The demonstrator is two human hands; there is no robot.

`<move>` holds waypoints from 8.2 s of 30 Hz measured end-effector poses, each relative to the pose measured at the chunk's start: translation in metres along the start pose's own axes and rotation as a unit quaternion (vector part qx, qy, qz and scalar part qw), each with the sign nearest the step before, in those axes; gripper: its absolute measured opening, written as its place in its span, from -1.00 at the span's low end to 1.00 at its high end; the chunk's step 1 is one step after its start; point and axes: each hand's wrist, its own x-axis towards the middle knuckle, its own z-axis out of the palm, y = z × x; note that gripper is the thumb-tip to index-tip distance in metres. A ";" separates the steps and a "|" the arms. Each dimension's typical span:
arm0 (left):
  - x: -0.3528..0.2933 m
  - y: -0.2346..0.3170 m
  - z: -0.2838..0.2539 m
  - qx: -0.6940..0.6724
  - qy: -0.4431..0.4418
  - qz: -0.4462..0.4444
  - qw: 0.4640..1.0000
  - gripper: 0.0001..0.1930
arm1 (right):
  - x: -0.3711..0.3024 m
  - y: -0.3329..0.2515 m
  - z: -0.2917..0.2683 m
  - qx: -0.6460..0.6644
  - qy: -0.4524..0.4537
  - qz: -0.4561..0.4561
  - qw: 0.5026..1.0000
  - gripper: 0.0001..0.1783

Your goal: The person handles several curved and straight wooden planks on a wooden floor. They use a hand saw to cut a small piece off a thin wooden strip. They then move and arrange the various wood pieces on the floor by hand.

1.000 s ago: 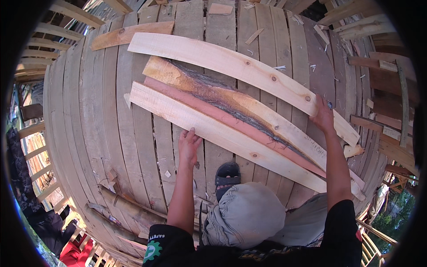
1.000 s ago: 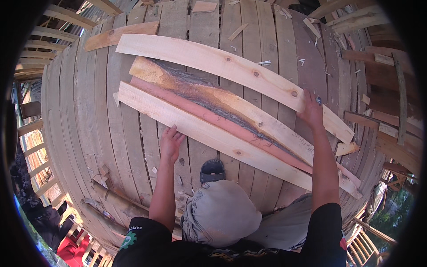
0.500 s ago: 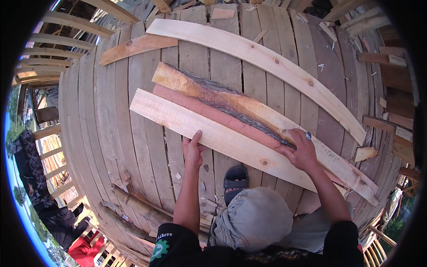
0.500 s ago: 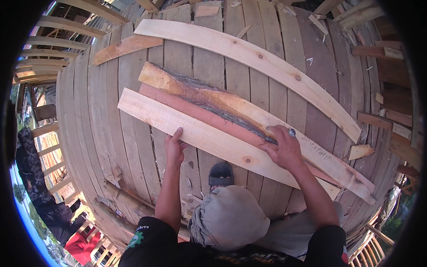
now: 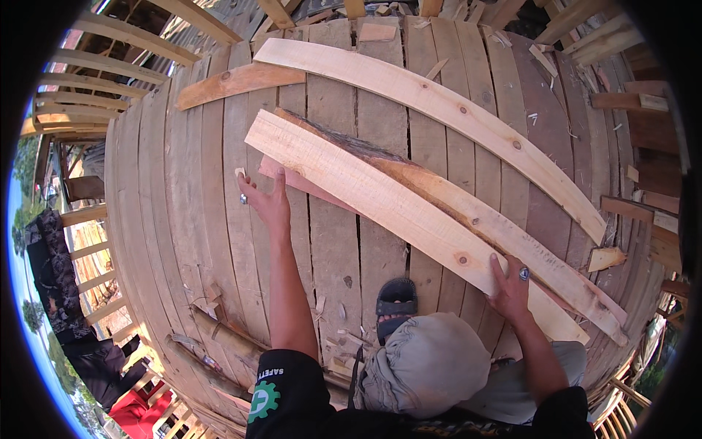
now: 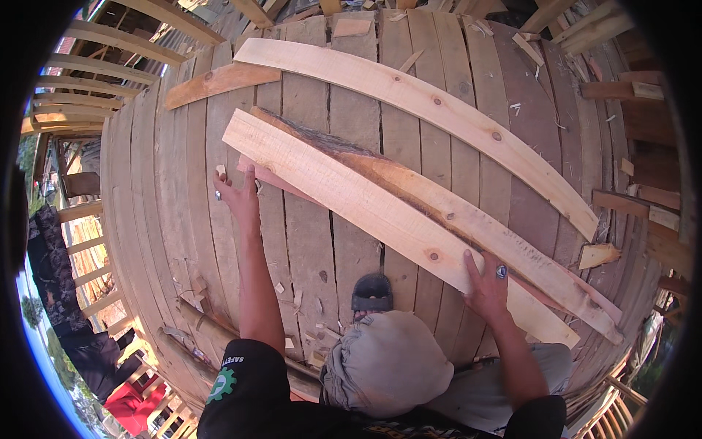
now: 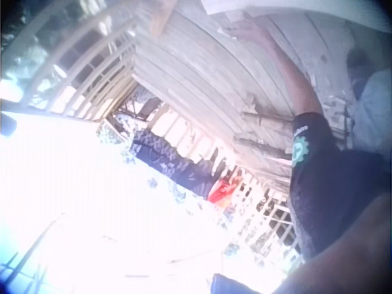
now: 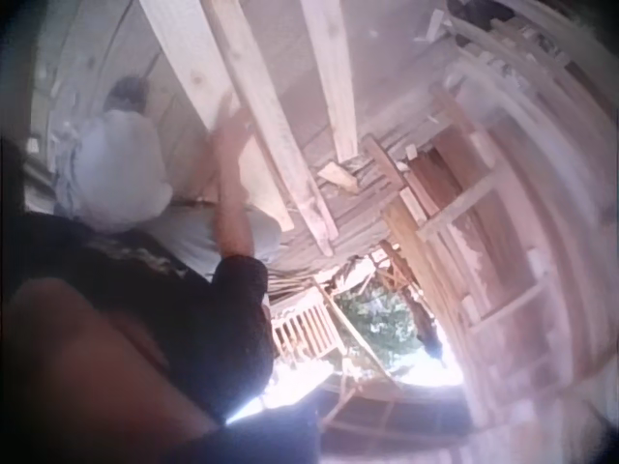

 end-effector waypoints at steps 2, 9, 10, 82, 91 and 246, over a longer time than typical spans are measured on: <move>0.052 -0.008 0.015 0.092 0.001 0.159 0.983 -0.17 | 0.011 0.022 0.000 -0.003 0.023 -0.005 1.000 0.14; 0.143 -0.031 0.047 0.142 -0.213 0.163 0.953 -0.37 | 0.050 0.058 0.002 -0.015 0.016 -0.008 1.000 0.05; 0.144 -0.024 0.051 0.151 -0.229 0.169 0.947 -0.39 | 0.050 0.060 0.003 -0.013 0.013 0.002 1.000 0.05; -0.216 0.250 0.196 0.210 -0.414 0.665 0.586 -0.27 | -0.194 0.254 -0.054 0.187 -0.099 0.326 0.921 -0.27; -0.383 0.462 0.226 0.169 -0.430 0.733 0.499 -0.33 | -0.495 0.195 0.147 0.259 -0.090 0.647 0.712 -0.60; -0.791 0.360 0.355 0.316 -0.512 0.621 0.502 -0.01 | -0.527 0.252 0.130 0.546 0.421 0.379 0.617 -0.62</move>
